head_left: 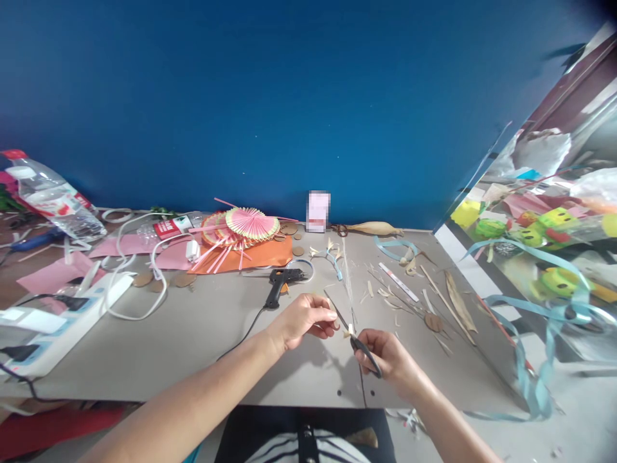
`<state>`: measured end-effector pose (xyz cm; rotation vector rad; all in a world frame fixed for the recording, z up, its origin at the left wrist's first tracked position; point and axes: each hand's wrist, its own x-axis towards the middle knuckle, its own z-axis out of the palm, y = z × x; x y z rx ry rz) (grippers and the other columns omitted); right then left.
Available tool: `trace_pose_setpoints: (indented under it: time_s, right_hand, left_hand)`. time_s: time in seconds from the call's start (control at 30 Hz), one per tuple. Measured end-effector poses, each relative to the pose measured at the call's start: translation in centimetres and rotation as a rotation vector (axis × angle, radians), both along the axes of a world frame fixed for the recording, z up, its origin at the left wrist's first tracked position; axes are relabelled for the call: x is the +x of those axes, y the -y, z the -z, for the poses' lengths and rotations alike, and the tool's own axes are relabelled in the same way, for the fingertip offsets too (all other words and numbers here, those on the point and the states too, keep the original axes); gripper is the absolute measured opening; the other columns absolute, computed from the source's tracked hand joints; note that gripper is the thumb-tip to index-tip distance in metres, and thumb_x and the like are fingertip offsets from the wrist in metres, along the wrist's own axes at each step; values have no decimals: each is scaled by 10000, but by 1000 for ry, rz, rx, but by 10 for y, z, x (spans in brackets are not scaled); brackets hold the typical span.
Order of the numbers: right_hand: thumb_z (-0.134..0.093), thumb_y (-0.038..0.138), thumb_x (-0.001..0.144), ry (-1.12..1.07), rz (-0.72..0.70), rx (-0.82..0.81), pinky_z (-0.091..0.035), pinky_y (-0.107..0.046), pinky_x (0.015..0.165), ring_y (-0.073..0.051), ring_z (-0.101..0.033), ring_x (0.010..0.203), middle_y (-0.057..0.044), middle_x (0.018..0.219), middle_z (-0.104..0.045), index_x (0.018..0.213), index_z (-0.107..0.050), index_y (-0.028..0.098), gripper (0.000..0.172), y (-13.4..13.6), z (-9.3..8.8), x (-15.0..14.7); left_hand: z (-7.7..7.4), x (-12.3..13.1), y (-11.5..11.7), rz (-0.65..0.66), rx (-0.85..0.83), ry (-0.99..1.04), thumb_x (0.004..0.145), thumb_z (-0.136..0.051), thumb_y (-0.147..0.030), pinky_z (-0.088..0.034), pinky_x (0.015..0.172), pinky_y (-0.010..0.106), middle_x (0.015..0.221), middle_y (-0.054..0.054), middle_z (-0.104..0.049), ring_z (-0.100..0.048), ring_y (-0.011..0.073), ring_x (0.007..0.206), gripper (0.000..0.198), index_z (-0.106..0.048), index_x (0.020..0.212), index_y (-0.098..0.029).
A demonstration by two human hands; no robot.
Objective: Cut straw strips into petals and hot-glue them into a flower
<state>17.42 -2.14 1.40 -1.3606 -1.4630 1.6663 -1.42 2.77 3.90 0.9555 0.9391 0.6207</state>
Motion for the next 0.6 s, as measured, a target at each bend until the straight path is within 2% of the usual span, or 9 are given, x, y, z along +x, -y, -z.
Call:
trace_pose_setpoints:
  time_s: [0.23, 0.43, 0.6]
  right_hand:
    - [-594, 569, 640, -183, -149, -28, -224, -191, 433, -67, -358, 475, 5, 570, -496, 723, -517, 126, 457, -1, -3, 11]
    - [-592, 572, 644, -202, -153, -29, -223, -187, 428, -71, -375, 480, 5, 560, -492, 737, -526, 117, 469, 0, -2, 11]
    - [-618, 549, 628, -181, -180, -54, -227, -181, 424, -74, -407, 492, 8, 572, -483, 704, -519, 117, 449, -3, -5, 16]
  left_hand:
    - [-6, -3, 1, 107, -12, 11, 583, -570, -216, -401, 487, 227, 562, 24, -600, -538, 105, 472, 111, -506, 532, -142]
    - [-4, -4, 3, 180, 6, -15, 582, -549, -178, -410, 483, 225, 556, 22, -604, -527, 97, 455, 55, -536, 549, -135]
    - [-6, -6, 3, 274, 1, -43, 554, -526, -154, -392, 440, 208, 493, 15, -584, -502, 91, 418, 64, -519, 493, -137]
